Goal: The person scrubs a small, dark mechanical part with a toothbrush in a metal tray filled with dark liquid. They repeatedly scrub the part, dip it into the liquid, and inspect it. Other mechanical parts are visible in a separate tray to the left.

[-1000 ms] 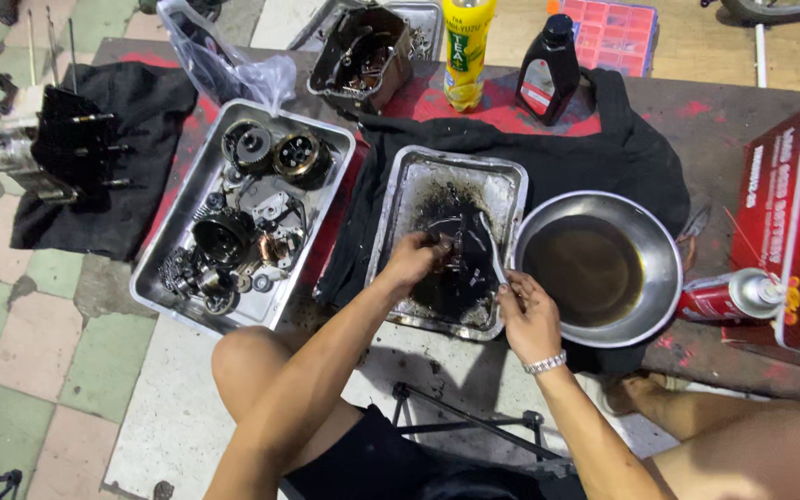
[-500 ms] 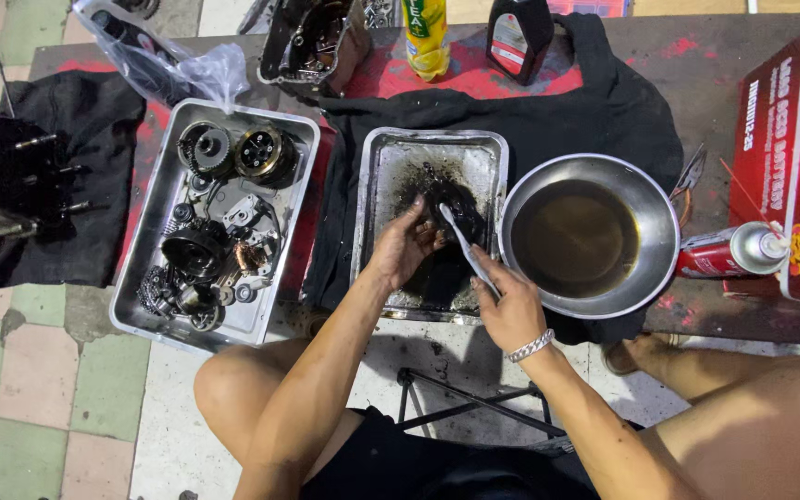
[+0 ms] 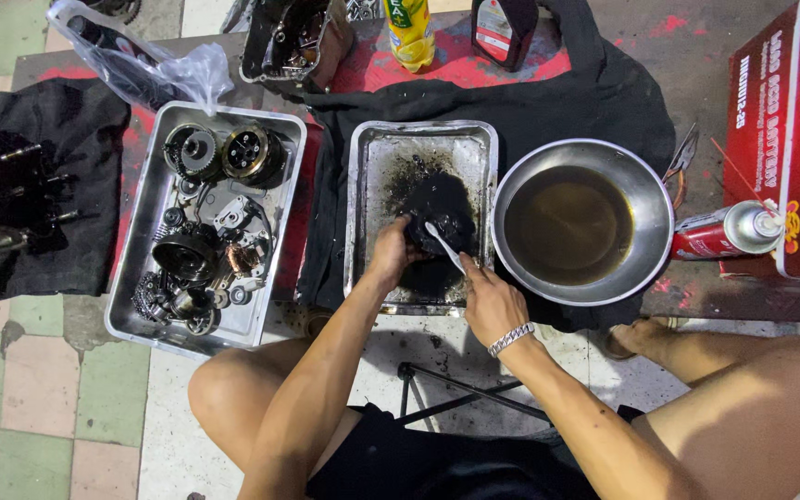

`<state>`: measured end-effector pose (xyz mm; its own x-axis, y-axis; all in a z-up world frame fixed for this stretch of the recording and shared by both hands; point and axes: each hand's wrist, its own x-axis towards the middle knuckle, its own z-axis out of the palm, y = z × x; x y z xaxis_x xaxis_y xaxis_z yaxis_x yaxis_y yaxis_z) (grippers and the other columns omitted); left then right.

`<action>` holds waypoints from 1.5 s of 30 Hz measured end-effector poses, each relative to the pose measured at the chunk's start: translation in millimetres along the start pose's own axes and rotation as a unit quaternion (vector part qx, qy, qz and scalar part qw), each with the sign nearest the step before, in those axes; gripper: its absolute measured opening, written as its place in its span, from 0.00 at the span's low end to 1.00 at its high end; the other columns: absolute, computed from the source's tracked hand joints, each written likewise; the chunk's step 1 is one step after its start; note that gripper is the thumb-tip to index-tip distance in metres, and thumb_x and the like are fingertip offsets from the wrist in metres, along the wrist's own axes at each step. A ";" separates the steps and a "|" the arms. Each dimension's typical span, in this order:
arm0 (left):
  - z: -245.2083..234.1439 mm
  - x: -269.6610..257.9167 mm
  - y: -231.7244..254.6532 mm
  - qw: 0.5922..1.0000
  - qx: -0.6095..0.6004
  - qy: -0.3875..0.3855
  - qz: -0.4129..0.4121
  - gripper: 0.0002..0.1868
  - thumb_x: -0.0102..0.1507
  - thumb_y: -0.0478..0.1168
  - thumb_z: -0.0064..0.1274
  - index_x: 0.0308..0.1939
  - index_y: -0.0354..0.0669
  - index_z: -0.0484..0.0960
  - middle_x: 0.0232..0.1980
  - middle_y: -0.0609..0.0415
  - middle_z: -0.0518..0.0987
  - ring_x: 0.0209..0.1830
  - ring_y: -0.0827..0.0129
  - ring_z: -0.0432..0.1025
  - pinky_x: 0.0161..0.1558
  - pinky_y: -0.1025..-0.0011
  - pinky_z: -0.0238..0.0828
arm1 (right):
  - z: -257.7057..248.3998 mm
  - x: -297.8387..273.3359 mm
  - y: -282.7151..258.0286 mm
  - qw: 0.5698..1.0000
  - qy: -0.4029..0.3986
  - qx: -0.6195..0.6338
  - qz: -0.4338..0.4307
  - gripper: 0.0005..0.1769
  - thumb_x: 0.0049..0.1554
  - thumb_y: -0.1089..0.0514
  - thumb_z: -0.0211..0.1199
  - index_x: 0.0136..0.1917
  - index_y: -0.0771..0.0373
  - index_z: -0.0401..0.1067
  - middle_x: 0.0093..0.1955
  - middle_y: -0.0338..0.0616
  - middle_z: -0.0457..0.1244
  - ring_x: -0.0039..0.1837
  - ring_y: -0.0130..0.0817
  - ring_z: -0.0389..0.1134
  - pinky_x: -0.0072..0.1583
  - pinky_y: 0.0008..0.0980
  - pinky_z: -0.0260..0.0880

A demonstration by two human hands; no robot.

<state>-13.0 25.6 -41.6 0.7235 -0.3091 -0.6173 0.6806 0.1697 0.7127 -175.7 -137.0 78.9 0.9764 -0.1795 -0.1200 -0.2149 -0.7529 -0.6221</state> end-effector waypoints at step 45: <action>-16.5 -139.7 5.1 0.812 0.491 0.168 0.267 0.11 0.61 0.38 0.58 0.46 0.41 0.83 0.41 0.35 0.83 0.44 0.41 0.77 0.46 0.51 0.73 | 40.9 98.2 -0.7 0.968 -0.127 -0.142 -0.161 0.67 0.42 0.42 0.78 0.81 0.64 0.44 0.79 0.53 0.51 0.78 0.50 0.50 0.77 0.46 0.48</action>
<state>-108.7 85.0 42.7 0.9881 -0.1363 -0.0711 -0.0420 -0.6837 0.7285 -78.8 -128.2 35.9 0.9600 0.2270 -0.1641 0.1387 -0.8943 -0.4254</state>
